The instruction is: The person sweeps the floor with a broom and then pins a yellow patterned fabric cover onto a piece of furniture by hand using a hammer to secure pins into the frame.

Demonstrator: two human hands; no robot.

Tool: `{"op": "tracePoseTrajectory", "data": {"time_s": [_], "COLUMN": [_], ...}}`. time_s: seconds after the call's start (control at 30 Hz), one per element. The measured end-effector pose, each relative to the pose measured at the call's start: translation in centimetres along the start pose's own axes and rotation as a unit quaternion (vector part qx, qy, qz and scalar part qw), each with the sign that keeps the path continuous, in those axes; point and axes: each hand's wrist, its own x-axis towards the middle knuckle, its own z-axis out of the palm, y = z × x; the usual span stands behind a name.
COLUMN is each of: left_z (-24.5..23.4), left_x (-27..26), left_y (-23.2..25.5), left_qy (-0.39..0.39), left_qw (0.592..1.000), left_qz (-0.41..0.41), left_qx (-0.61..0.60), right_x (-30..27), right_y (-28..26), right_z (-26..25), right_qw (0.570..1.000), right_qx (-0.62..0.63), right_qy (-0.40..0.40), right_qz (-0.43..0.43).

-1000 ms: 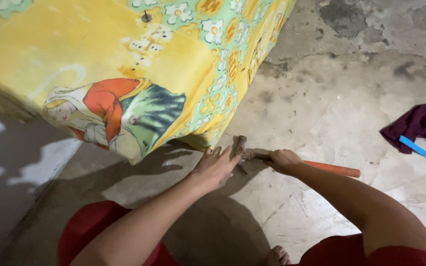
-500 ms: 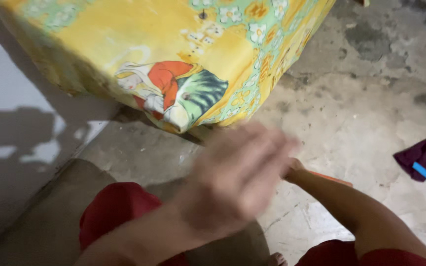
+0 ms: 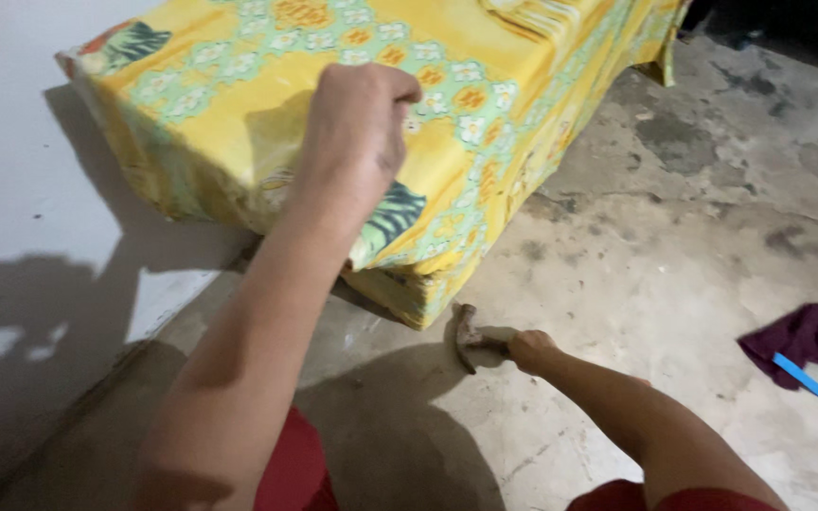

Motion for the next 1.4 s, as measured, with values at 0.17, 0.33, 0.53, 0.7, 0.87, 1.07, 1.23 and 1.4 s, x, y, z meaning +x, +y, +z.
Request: {"op": "tracePoseTrajectory", "data": {"time_s": [0.17, 0.33, 0.53, 0.7, 0.87, 1.07, 1.23, 1.4], "left_z": [-0.9, -2.2, -1.4, 5.7, 22.3, 34.5, 37.8, 39.9], "left_x": [-0.4, -1.3, -7.5, -16.7, -24.5, -34.1, -36.8, -37.2], "left_y": [-0.6, 0.8, 6.8, 10.4, 1.2, -8.4, -6.8, -5.5], "left_qy": [0.075, 0.068, 0.087, -0.105, -0.127, -0.183, -0.195, -0.205], "left_qw": [0.993, 0.990, 0.969, 0.945, 0.962, 0.954, 0.936, 0.929], "left_qz": [0.091, 0.120, 0.219, 0.170, -0.015, -0.159, -0.225, -0.237], "left_qx": [0.023, -0.003, -0.081, -0.258, -0.243, -0.174, -0.189, -0.196], "right_x": [0.3, 0.1, -0.1, -1.3, -3.0, -3.1, -4.6, -6.2], "right_y": [-0.1, -0.1, -0.6, -1.8, -1.2, 1.8, 4.2, 4.7], "right_z": [0.2, 0.1, -0.9, -2.1, -1.8, 1.9, 2.8, 1.2], "right_qw": [0.999, 0.999, 0.999, 1.000, 1.000, 1.000, 1.000, 0.999], "right_qx": [-0.029, -0.045, -0.045, 0.003, 0.025, -0.012, -0.021, -0.021], "right_qy": [-0.012, 0.013, -0.012, -0.011, -0.015, 0.000, 0.015, 0.017], "right_qz": [-0.006, -0.023, -0.009, -0.002, 0.003, 0.006, 0.008, -0.017]}}
